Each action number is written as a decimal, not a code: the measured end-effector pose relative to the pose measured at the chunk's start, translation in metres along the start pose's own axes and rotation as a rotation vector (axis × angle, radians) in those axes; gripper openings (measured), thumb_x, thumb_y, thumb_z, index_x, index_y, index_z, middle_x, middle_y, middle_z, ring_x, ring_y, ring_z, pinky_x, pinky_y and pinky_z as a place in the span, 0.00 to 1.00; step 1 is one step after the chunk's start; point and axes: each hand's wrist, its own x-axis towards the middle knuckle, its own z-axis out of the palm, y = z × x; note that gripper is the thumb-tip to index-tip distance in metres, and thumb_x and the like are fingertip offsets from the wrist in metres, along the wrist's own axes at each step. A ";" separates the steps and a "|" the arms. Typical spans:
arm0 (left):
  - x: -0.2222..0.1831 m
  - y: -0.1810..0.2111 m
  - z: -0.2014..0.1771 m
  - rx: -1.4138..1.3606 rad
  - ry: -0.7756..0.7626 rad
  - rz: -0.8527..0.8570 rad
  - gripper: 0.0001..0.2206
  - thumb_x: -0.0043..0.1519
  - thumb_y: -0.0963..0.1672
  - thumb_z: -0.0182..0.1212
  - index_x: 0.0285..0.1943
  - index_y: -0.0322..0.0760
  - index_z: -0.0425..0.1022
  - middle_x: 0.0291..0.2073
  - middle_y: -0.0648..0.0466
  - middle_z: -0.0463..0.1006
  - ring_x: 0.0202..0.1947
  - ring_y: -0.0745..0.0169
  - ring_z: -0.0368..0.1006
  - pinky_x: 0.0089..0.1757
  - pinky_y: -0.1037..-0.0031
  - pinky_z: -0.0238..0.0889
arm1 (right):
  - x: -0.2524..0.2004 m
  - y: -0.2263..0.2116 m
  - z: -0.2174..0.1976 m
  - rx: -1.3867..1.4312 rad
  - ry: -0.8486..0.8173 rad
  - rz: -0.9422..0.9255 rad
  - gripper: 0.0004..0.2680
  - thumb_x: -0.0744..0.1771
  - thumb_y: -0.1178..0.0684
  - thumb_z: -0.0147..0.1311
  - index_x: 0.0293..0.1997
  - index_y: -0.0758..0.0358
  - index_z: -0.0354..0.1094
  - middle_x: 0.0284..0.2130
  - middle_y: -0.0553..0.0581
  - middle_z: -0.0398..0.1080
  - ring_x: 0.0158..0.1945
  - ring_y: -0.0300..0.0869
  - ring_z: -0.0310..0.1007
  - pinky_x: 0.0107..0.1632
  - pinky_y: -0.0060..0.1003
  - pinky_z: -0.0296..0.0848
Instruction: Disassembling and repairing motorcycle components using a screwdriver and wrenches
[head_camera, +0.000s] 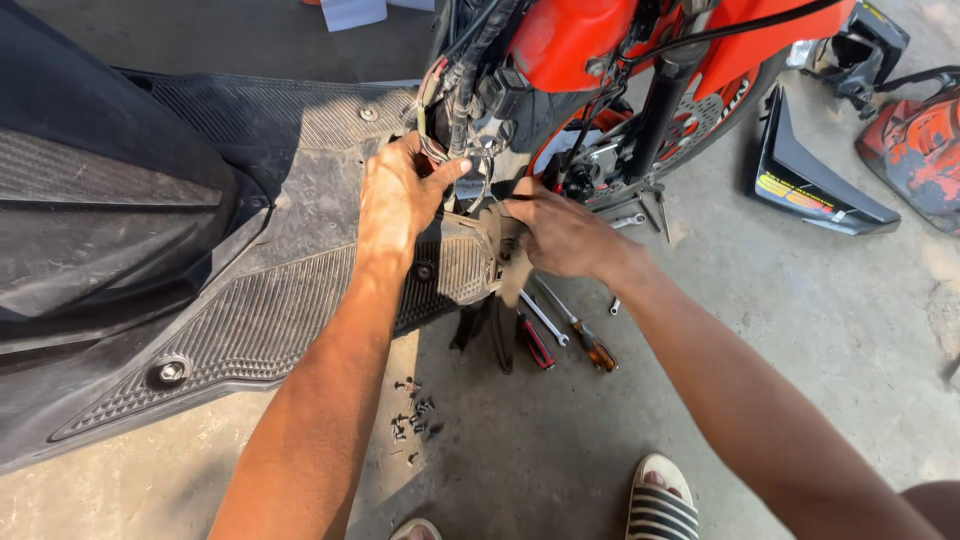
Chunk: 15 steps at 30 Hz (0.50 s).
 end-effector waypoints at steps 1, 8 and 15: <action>-0.001 0.002 -0.002 -0.008 -0.005 -0.027 0.15 0.58 0.53 0.72 0.40 0.43 0.80 0.36 0.48 0.84 0.46 0.42 0.80 0.47 0.53 0.71 | 0.009 0.004 0.003 0.007 -0.024 -0.062 0.14 0.62 0.60 0.51 0.52 0.62 0.69 0.50 0.70 0.69 0.48 0.71 0.73 0.46 0.64 0.77; -0.030 -0.002 0.014 -0.102 -0.282 -0.176 0.29 0.57 0.65 0.59 0.49 0.47 0.81 0.52 0.41 0.80 0.58 0.43 0.75 0.57 0.53 0.67 | 0.011 0.000 0.026 0.903 0.058 0.130 0.07 0.69 0.55 0.56 0.52 0.62 0.73 0.40 0.69 0.76 0.41 0.55 0.80 0.45 0.48 0.81; -0.039 0.003 0.032 -0.567 -0.416 0.177 0.11 0.60 0.42 0.70 0.35 0.37 0.69 0.28 0.61 0.67 0.38 0.70 0.70 0.43 0.81 0.67 | -0.027 0.001 -0.019 1.230 0.253 0.039 0.08 0.68 0.58 0.59 0.51 0.63 0.73 0.33 0.56 0.77 0.33 0.39 0.80 0.34 0.32 0.83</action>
